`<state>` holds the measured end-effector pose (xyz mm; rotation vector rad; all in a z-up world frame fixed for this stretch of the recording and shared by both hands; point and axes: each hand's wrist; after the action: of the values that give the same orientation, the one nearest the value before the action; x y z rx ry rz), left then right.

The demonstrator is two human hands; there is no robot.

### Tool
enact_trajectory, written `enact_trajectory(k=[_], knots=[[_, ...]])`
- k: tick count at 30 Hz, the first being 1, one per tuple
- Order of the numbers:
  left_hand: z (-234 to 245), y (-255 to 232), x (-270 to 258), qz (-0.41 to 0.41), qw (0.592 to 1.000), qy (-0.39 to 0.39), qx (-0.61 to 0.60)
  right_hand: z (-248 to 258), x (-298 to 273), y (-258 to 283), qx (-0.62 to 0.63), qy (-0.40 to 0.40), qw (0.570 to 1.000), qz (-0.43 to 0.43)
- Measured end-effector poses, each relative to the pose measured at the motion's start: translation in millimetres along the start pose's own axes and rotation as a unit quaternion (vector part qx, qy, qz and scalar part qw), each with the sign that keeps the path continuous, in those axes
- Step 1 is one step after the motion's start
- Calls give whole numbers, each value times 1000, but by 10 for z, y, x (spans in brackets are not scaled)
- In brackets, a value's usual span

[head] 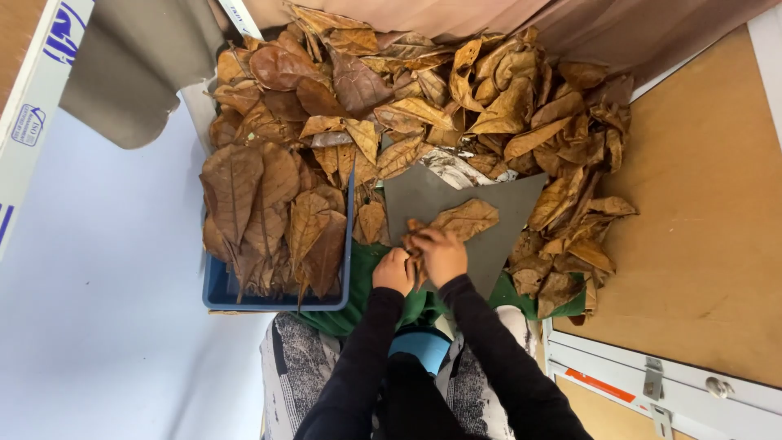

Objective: Smoothing out dried leaves on a flat surface and stacking them into a container for processing.

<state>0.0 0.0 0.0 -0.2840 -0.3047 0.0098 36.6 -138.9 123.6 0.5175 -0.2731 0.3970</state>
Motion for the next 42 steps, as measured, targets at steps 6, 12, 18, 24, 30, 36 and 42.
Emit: enact_trajectory(k=[6, 12, 18, 24, 30, 36, 42], knots=[[56, -19, 25, -1, 1000, -13, -4, -321, -19, -1465, -120, -56, 980, -150], [77, -44, 43, 18, 1000, -3, -14, -268, -239, -2040, -79, -42, 953, -288], [816, -55, 230, 92, 979, -70, -168, 510, -454, -1075, 99, -171, 946, -256], [1795, 845, 133, 169, 946, -261, -91, 109, -1001, -723, 97, -185, 969, -132], [2262, 1447, -134, 224, 941, -252, -22, -4, -1055, -676, 59, -152, 975, -149], [2301, 1446, -323, 165, 953, -217, 131, -143, -1109, -693, 22, -201, 971, -126], [2791, 1134, -41, 67, 916, -357, 173, -172, -1064, -643, 9, -272, 959, -82]])
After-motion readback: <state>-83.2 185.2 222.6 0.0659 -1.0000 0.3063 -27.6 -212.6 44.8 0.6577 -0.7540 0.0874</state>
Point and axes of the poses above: each hand's wrist, its own x-axis towards the middle knuckle, its own z-axis out of the back of the hand, y = z × x, and after that the axes turned 12 degrees about x, right-handed
